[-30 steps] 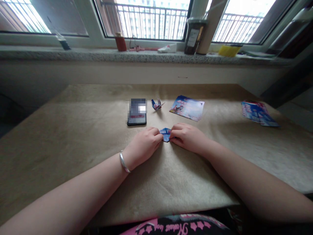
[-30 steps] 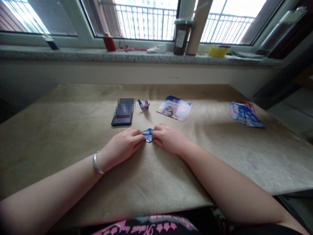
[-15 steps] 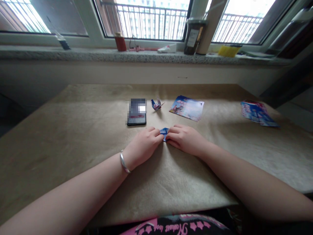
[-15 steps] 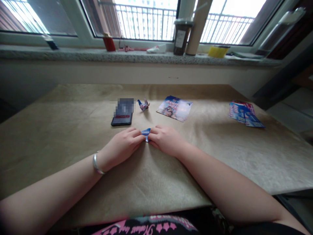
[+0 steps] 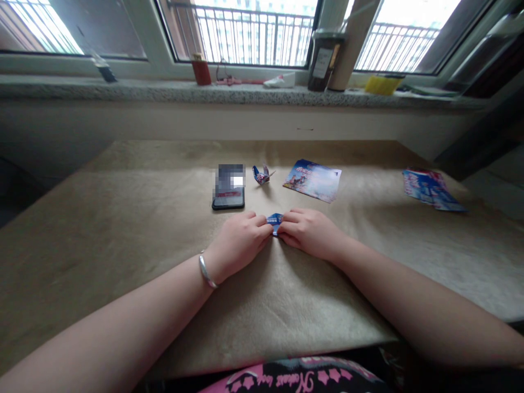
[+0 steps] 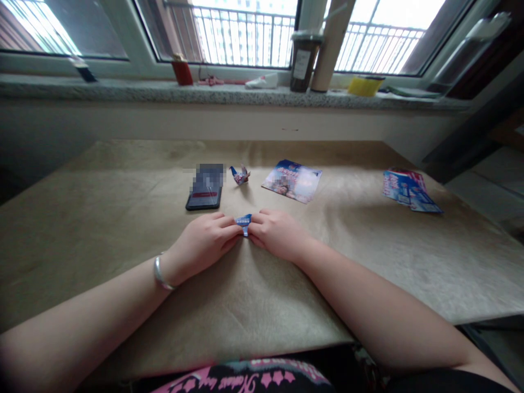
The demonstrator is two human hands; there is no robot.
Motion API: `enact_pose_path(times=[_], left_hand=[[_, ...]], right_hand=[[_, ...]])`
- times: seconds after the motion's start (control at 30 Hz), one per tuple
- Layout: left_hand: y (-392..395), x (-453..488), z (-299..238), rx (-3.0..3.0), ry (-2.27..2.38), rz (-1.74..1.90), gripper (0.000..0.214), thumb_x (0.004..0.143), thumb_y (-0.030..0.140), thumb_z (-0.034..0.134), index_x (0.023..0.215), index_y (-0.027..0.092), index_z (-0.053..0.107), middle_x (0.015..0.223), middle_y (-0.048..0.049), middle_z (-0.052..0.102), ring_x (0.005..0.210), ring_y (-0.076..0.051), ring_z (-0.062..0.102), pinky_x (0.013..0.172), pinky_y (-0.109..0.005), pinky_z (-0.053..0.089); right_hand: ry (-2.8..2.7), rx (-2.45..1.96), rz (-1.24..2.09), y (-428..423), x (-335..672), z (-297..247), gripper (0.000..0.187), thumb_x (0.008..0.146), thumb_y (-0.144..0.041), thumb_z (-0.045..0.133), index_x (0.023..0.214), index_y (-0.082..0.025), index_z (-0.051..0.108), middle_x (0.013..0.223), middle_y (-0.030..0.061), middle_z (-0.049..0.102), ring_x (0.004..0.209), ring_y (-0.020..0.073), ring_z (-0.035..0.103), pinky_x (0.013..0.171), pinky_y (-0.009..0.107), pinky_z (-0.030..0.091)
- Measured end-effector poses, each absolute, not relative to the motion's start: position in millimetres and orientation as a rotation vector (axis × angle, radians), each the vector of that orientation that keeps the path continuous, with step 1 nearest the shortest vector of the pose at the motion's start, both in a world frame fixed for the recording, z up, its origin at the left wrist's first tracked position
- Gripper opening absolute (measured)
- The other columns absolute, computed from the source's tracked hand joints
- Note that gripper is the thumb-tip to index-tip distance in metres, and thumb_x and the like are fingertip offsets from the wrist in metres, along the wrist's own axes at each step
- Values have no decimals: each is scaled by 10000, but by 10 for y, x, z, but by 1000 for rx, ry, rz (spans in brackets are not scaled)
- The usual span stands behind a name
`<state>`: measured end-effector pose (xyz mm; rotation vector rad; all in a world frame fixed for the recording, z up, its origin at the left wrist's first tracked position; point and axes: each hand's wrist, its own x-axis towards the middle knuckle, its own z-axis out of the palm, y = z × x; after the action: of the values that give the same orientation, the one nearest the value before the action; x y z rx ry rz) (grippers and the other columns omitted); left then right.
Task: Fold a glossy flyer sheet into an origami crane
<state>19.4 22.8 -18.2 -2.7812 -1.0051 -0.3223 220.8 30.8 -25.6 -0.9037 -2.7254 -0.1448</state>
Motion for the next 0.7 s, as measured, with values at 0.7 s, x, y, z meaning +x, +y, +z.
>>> enact_pose_path(times=[0.7], left_hand=[[264,189,-213,-2780,-1068,-371,223,926,280,477,801,175,630,794,-23,643,747,-166,566,609,-274,413]], right_hand=[[-2527,-1086,184,314,2234,-298,125,840,-258,571,825,-198,680,829,50,646,805,174,556,720,279,412]])
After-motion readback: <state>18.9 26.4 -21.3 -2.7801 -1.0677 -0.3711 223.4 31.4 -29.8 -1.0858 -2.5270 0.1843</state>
